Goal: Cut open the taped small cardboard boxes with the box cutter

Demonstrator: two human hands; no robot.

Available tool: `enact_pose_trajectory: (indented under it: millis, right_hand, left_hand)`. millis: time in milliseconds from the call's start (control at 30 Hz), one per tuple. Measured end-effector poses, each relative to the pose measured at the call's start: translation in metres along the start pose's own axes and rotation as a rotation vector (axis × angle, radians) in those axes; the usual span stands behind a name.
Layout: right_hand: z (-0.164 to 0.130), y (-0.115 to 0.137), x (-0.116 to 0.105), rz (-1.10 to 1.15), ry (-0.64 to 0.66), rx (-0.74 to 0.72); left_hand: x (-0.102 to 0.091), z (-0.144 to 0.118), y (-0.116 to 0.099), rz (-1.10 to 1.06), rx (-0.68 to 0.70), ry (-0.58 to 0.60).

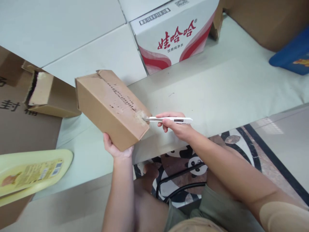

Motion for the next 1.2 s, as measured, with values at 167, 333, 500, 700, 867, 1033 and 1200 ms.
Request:
enact_pose_trajectory:
  millis: [167,333,500,700,867,1033,1200]
  right_hand:
    - [-0.004,-0.002,-0.007,-0.039,-0.076,-0.011]
    - [0.002,0.004,-0.026,0.1,-0.4,-0.192]
    - [0.01,-0.003,-0.034,-0.615,-0.414,-0.249]
    - [0.009,-0.013,-0.02,-0.721,-0.15,-0.412]
    - [0.0,-0.028,-0.003,-0.309,0.265,-0.071]
    - [-0.007,-0.033,0.009,-0.007,0.209,0.108]
    - [-0.011,-0.022,0.01,0.256,0.02,0.231]
  left_hand:
    - [0.0,0.004,-0.014,-0.027,0.11,-0.132]
    - [0.002,-0.004,-0.017,0.06,-0.011,-0.027]
    - [0.003,-0.007,-0.004,0.117,-0.255,0.018]
    - [0.003,0.0,0.005,0.129,-0.318,0.014]
    - [0.011,-0.004,0.006,0.149,-0.423,0.018]
    - [0.016,-0.005,0.013,0.127,-0.446,-0.054]
    - [0.018,-0.004,0.029,0.205,-0.332,-0.07]
Point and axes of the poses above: each hand's wrist, its own z-axis towards the middle knuckle, its own x-axis out of the palm, y = z × x, the point moved 1 cm from there along z, towards the middle knuckle, and after that the axes turned 15 degrees about -y, right-handed, at the moved point
